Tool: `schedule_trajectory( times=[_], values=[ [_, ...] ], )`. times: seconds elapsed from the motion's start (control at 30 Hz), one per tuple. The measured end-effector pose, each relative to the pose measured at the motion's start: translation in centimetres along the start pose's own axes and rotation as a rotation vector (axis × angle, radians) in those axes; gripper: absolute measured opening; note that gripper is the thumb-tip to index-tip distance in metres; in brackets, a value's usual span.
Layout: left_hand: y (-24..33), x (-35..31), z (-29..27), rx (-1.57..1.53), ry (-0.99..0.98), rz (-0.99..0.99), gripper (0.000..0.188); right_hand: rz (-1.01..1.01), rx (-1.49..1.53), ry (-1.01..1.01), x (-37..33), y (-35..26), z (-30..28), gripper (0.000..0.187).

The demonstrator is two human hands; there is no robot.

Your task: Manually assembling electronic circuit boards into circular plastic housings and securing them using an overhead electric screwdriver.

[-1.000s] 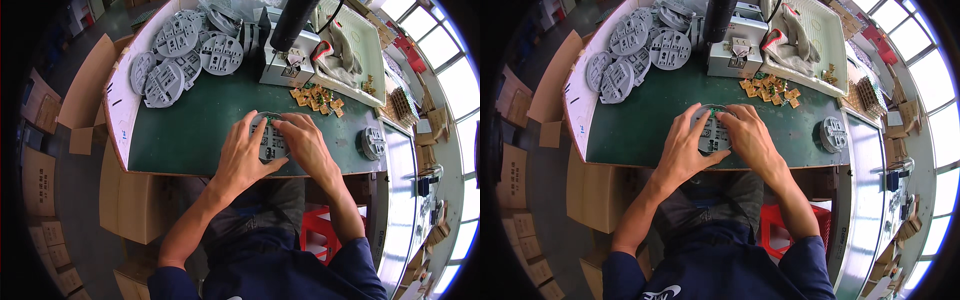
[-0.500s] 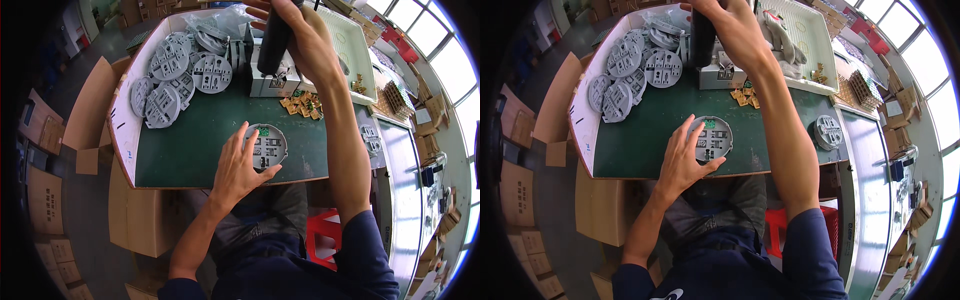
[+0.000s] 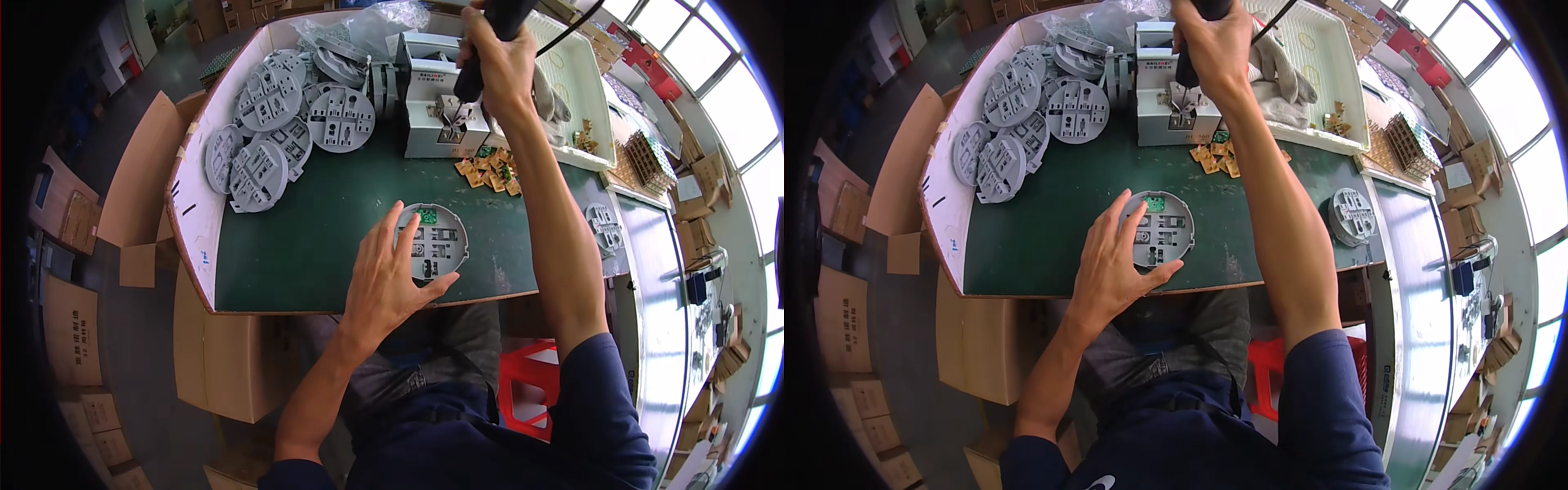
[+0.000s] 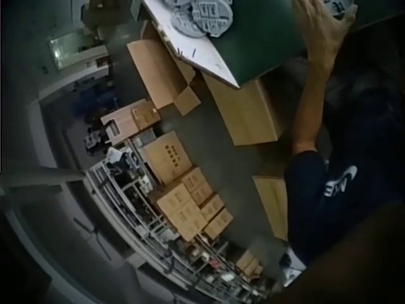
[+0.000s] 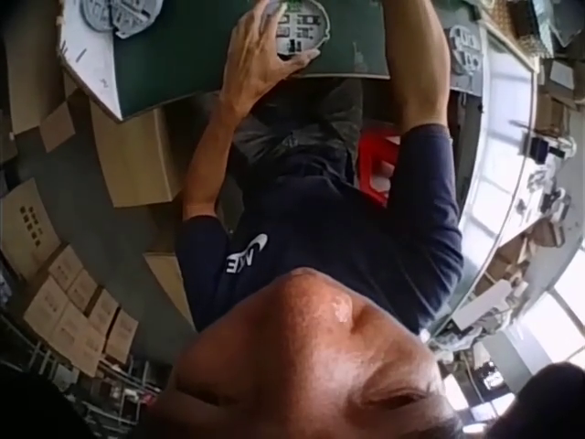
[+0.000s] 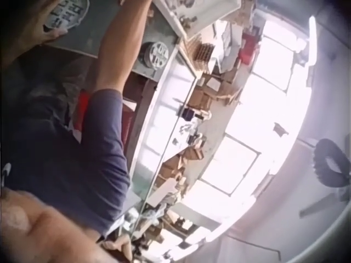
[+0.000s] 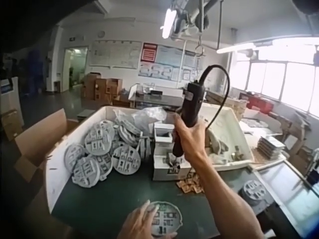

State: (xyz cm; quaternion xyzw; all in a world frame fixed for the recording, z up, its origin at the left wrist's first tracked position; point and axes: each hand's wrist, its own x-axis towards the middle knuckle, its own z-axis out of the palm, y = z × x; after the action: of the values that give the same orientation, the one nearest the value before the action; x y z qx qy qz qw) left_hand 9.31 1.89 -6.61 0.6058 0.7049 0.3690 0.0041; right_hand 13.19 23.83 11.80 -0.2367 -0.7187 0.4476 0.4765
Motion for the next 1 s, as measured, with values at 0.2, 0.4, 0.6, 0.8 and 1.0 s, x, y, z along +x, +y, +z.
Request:
schedule_trajectory(
  times=[0.2, 0.4, 0.6, 0.8, 1.0],
  values=[
    [0.2, 0.4, 0.1, 0.004, -0.016, -0.003, 0.090, -0.180, 0.178, -0.043, 0.7, 4.5, -0.8, 0.048],
    [0.3, 0.4, 0.2, 0.013, -0.001, 0.011, 0.090, -0.121, 0.335, -0.096, -7.0, 1.7, -0.2, 0.046],
    [0.4, 0.6, 0.0, 0.042, -0.006, 0.029, 0.090, -0.095, 0.318, -0.147, -8.6, 2.2, 0.6, 0.046],
    [0.4, 0.5, 0.0, 0.051, -0.010, 0.030, 0.090, -0.064, 0.344, -0.176, -8.8, 2.6, 0.9, 0.049],
    [0.3, 0.5, 0.2, 0.023, -0.001, 0.018, 0.090, -0.050, 0.361, -0.184, -9.1, 3.0, 1.0, 0.032]
  ],
)
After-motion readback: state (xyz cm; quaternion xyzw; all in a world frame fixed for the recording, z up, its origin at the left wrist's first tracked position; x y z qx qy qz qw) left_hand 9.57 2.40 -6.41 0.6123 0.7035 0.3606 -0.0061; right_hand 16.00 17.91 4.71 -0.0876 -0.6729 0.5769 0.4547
